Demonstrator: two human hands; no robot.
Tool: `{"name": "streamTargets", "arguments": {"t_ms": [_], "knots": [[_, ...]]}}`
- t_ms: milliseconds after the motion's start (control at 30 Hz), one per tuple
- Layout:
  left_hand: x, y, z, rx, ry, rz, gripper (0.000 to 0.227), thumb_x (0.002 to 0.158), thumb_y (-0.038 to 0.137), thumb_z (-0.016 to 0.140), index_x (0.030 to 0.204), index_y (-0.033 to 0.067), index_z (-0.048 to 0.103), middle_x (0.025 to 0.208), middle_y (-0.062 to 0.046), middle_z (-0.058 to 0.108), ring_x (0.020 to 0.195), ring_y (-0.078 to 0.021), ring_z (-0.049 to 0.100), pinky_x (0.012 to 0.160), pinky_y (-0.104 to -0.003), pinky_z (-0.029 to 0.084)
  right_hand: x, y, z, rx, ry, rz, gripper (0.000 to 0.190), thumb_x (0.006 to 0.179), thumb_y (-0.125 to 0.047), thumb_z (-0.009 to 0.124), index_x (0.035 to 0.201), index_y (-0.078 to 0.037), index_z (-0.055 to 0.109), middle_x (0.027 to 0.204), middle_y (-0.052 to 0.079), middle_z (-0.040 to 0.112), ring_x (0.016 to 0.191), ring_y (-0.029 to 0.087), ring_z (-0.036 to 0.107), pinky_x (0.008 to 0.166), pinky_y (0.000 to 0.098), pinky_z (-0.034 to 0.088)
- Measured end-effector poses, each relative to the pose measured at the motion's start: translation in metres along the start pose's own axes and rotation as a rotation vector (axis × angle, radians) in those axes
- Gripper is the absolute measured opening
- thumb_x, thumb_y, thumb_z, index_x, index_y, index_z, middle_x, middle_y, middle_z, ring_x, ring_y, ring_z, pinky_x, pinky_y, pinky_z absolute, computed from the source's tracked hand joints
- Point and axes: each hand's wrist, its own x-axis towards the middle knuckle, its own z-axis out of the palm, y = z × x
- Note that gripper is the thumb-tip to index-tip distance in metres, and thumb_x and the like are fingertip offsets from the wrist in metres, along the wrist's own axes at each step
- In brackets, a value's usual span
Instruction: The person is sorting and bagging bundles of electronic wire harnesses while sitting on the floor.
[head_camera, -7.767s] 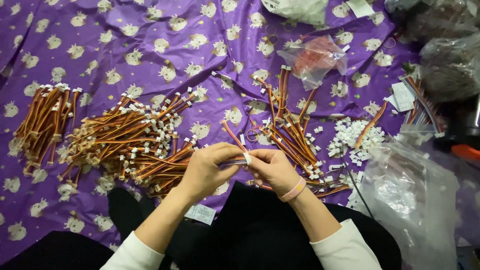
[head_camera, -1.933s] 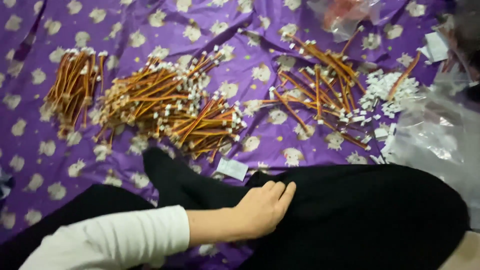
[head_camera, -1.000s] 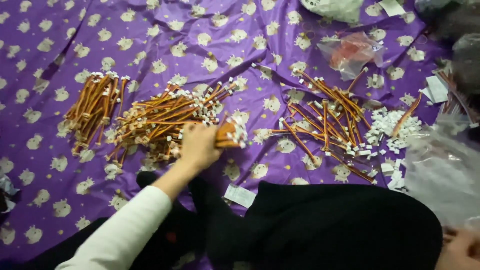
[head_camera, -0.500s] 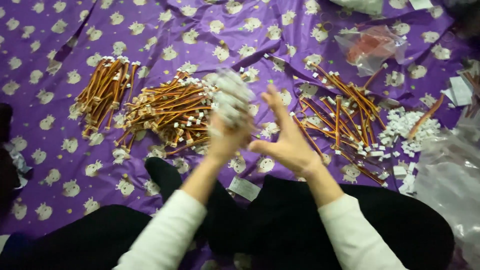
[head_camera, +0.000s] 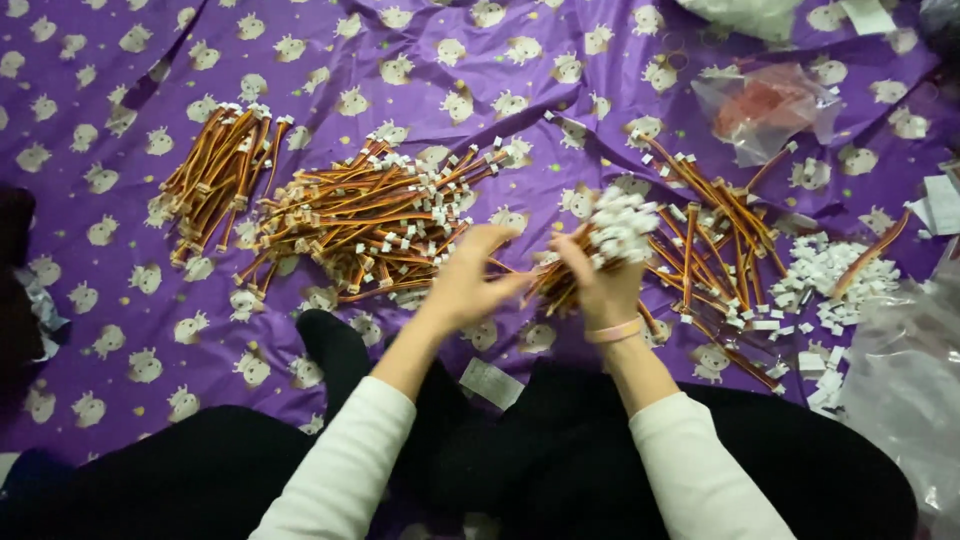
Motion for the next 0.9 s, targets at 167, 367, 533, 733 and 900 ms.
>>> {"name": "streamTargets", "arguments": {"t_ms": [167, 367, 533, 733, 900], "knots": [[0.001, -0.044, -0.001, 1.099, -0.033, 0.122, 0.047, 0.058, 0.037, 0.076, 0.095, 0.0130, 0.061, 0.099, -0.006, 0.057, 0.098, -0.0256, 0.053, 0.079, -0.040, 0.045, 0.002, 0.006, 0.003, 0.019, 0.072, 0.080, 0.030, 0.069, -0.019, 0.086, 0.086, -0.005, 0.066, 0.079, 0.013, 0.067, 0.075, 0.024, 0.067, 0.074, 0.0353, 0.051], [0.002, -0.054, -0.017, 1.016, 0.008, -0.122, 0.016, 0.076, 0.023, 0.053, 0.085, 0.0095, 0.055, 0.063, -0.011, 0.062, 0.063, -0.0342, 0.065, 0.058, -0.045, 0.046, 0.011, -0.026, -0.016, 0.341, 0.323, 0.152, 0.023, 0.075, -0.015, 0.079, 0.089, -0.007, 0.062, 0.071, 0.007, 0.063, 0.060, 0.016, 0.061, 0.066, 0.0317, 0.054], [0.008, 0.027, -0.005, 0.307, 0.120, -0.257, 0.019, 0.094, 0.016, 0.039, 0.100, 0.0027, 0.052, 0.066, -0.015, 0.061, 0.059, -0.0302, 0.063, 0.058, -0.038, 0.049, 0.009, -0.013, -0.001, 0.467, 0.223, 0.254, 0.020, 0.078, -0.017, 0.075, 0.088, -0.005, 0.063, 0.073, 0.008, 0.065, 0.052, 0.014, 0.061, 0.054, 0.0279, 0.053], [-0.001, 0.031, 0.037, 0.601, 0.088, 0.132, 0.005, 0.087, 0.017, 0.044, 0.089, 0.0136, 0.047, 0.069, -0.006, 0.054, 0.070, -0.0295, 0.060, 0.062, -0.040, 0.043, -0.001, -0.034, 0.007, 0.312, 0.082, 0.091, 0.022, 0.070, -0.007, 0.081, 0.087, -0.001, 0.067, 0.086, 0.007, 0.068, 0.075, 0.014, 0.066, 0.073, 0.0277, 0.053], [0.001, 0.013, 0.025, 0.589, 0.033, 0.181, 0.008, 0.081, 0.016, 0.050, 0.085, 0.0090, 0.048, 0.075, -0.012, 0.053, 0.078, -0.0339, 0.056, 0.065, -0.043, 0.042, -0.007, -0.004, 0.010, -0.112, 0.086, -0.222, 0.010, 0.072, -0.003, 0.078, 0.072, -0.010, 0.071, 0.074, 0.004, 0.071, 0.069, 0.017, 0.067, 0.072, 0.0254, 0.048]]}}
